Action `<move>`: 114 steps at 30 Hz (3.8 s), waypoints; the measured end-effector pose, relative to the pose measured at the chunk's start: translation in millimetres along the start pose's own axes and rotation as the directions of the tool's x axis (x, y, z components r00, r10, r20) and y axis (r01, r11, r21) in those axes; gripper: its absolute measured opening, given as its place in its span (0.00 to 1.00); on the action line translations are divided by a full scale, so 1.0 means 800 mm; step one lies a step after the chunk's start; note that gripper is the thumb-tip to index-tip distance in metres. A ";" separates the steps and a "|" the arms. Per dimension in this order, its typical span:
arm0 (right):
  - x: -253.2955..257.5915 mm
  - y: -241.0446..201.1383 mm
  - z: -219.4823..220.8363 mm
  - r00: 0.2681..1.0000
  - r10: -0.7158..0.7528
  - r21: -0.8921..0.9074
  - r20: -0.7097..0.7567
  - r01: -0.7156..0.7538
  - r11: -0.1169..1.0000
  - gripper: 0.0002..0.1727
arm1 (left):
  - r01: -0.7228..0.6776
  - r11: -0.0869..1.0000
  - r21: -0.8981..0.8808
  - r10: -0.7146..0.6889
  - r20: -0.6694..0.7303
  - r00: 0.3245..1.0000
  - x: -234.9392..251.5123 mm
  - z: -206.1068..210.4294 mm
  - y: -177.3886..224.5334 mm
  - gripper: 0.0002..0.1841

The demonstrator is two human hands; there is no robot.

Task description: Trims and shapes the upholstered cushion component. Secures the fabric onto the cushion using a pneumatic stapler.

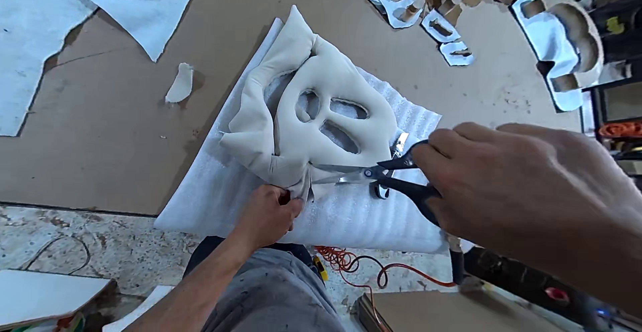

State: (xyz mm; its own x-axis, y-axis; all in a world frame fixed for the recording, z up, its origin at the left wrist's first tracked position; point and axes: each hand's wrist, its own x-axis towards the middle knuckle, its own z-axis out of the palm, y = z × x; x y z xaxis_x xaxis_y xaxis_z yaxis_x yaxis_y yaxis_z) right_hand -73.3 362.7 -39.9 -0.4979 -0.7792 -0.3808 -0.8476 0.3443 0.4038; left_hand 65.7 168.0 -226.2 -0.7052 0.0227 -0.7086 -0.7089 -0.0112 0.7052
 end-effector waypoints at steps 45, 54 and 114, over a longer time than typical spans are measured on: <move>0.105 -0.021 -0.066 0.942 -0.233 -0.145 0.240 0.272 0.951 0.11 | -0.146 0.988 0.045 0.147 -0.026 0.989 -0.001 -0.004 -0.013 0.15; 0.130 -0.051 -0.069 0.885 -0.234 -0.185 0.401 0.329 0.926 0.09 | -0.160 0.987 0.006 0.160 -0.011 0.987 0.004 -0.008 -0.015 0.12; 0.023 -0.085 -0.026 0.439 0.887 0.560 -0.142 0.774 -0.294 0.23 | -0.995 0.085 -0.054 0.996 -0.002 0.086 -0.119 0.031 0.173 0.12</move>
State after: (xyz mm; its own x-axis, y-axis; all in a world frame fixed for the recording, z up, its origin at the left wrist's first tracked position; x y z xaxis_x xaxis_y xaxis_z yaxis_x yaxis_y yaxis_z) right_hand -21.1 314.6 -57.0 -0.9445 -0.1114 0.3091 -0.2394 -0.4111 -0.8796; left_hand 34.6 189.4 -60.5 -0.7668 -0.0110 0.6418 0.6406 -0.0774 0.7640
